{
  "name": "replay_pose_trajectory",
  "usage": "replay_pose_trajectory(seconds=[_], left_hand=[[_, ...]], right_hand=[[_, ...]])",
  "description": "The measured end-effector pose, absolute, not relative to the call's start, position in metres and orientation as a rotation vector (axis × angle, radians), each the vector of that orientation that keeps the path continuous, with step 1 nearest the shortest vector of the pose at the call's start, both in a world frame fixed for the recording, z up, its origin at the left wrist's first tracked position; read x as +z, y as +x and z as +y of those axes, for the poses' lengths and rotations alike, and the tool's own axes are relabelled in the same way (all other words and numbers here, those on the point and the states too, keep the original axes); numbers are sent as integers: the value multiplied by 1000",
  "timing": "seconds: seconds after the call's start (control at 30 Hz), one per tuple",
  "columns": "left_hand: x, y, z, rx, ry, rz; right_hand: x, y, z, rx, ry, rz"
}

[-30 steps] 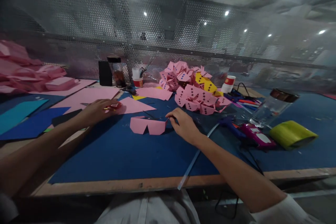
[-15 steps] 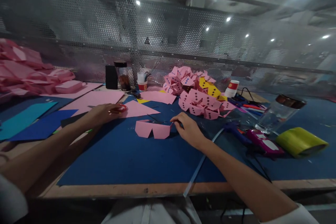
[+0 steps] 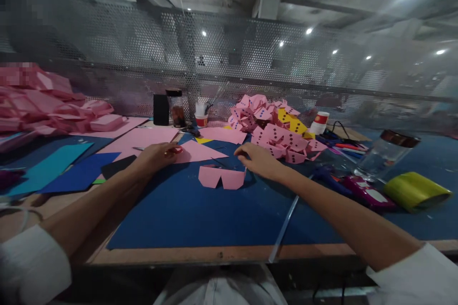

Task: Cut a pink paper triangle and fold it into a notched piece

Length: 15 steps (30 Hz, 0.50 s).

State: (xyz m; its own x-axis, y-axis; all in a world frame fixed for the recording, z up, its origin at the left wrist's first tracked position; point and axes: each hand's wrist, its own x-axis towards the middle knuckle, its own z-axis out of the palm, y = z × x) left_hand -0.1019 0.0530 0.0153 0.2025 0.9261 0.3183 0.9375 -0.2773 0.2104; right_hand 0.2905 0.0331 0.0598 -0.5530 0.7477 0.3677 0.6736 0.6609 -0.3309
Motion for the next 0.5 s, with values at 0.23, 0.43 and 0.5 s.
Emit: replay_pose_trajectory(seconds=[0.23, 0.43, 0.5], left_hand=[[12, -100, 52, -621, -2461, -1809], [13, -96, 49, -673, -2413, -1852], [16, -96, 48, -702, -2369, -1888]], right_hand=[[68, 240, 49, 153, -982, -2481], [68, 253, 31, 153, -933, -2435], [67, 266, 24, 129, -912, -2397]])
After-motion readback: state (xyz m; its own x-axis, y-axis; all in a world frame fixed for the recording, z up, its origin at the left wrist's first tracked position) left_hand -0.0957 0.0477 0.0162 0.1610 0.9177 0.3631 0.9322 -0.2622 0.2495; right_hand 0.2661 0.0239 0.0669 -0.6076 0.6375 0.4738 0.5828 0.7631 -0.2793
